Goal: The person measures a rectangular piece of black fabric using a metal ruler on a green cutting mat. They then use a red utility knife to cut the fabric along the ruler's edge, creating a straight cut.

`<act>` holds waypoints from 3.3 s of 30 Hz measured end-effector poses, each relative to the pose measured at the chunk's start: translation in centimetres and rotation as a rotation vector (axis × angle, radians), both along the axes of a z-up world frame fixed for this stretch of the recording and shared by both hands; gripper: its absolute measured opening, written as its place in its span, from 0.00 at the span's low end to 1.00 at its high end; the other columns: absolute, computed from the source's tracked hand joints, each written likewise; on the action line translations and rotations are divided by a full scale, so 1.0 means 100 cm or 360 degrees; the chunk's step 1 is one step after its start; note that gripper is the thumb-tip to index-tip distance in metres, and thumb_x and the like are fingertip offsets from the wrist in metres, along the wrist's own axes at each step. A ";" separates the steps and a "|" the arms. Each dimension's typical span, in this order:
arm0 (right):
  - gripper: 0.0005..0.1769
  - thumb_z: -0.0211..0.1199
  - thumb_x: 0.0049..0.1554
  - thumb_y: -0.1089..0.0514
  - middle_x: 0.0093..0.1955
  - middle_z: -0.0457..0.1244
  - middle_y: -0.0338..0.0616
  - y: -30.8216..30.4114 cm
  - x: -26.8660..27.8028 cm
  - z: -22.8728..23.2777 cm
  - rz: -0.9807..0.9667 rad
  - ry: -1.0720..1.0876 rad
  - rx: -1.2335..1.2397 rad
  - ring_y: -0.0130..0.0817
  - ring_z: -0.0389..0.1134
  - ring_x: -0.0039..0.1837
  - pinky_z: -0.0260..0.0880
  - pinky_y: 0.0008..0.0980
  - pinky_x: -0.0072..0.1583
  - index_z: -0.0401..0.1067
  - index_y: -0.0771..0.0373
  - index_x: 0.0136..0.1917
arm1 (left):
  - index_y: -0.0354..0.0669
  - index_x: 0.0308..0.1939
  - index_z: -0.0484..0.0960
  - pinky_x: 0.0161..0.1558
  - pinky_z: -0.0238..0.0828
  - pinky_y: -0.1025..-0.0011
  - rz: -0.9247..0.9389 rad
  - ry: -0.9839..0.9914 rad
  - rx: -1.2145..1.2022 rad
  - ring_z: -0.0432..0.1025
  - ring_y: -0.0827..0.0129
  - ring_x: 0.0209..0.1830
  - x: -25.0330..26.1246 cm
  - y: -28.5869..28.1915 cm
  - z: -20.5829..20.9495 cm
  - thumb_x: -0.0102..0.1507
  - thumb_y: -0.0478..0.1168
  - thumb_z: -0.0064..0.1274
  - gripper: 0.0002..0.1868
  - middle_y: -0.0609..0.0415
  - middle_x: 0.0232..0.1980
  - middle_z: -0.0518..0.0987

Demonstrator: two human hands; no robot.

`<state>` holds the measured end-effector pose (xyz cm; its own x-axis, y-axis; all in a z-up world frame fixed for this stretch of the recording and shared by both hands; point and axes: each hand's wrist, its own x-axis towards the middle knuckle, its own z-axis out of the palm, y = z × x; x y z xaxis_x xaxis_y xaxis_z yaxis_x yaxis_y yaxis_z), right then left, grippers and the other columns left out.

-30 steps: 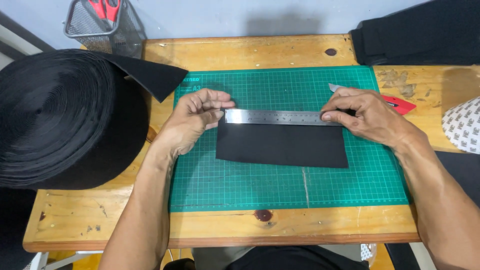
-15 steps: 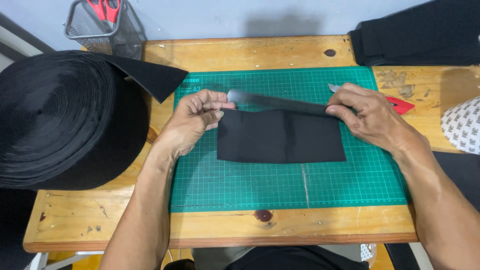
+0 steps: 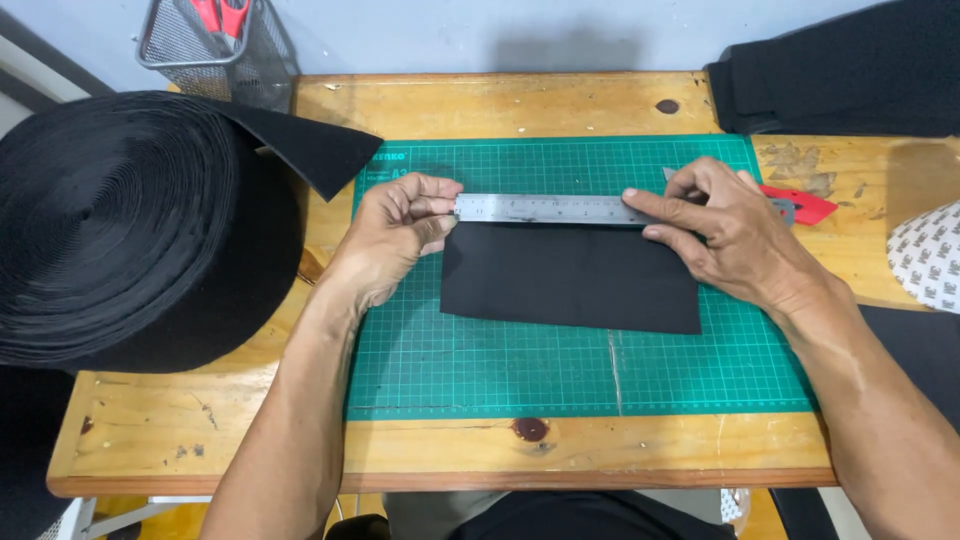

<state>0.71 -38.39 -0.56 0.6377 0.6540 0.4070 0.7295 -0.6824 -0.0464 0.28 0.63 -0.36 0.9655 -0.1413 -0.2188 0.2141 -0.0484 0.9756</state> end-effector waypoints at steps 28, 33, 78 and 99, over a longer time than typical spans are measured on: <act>0.25 0.67 0.58 0.50 0.47 0.58 0.35 0.011 -0.024 0.025 0.0033 0.0429 0.0160 0.31 0.56 0.45 0.73 0.34 0.51 0.74 0.40 0.69 | 0.39 0.55 0.79 0.39 0.75 0.78 0.0008 -0.0018 -0.0143 0.80 0.70 0.51 0.000 -0.003 0.001 0.65 0.23 0.49 0.16 0.45 0.53 0.87; 0.27 0.65 0.56 0.49 0.50 0.61 0.33 0.030 -0.049 0.048 -0.0086 0.0981 -0.0035 0.28 0.63 0.43 0.69 0.29 0.36 0.75 0.35 0.69 | 0.44 0.51 0.81 0.38 0.72 0.79 0.0161 -0.0159 0.0009 0.78 0.78 0.45 -0.006 -0.007 0.002 0.65 0.24 0.47 0.16 0.52 0.50 0.87; 0.37 0.76 0.50 0.52 0.47 0.63 0.36 0.026 -0.040 0.026 -0.1007 0.1114 0.0407 0.31 0.62 0.46 0.67 0.36 0.51 0.71 0.56 0.72 | 0.64 0.50 0.86 0.44 0.76 0.71 -0.0740 -0.0151 0.1242 0.77 0.74 0.40 -0.023 0.011 0.055 0.49 0.43 0.76 0.25 0.70 0.52 0.82; 0.30 0.76 0.50 0.55 0.51 0.61 0.35 0.024 -0.060 0.041 -0.0943 0.1243 0.0674 0.30 0.60 0.50 0.65 0.33 0.45 0.68 0.50 0.64 | 0.52 0.52 0.89 0.42 0.76 0.71 -0.0520 0.0128 0.1102 0.75 0.70 0.37 -0.028 -0.003 0.056 0.49 0.29 0.75 0.28 0.60 0.47 0.79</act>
<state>-5.33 -35.94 3.55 0.9899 0.0551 -0.1303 -0.0477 -0.7370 -0.6742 -2.56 0.38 5.21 0.8757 -0.2218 -0.4289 0.1529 -0.7152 0.6820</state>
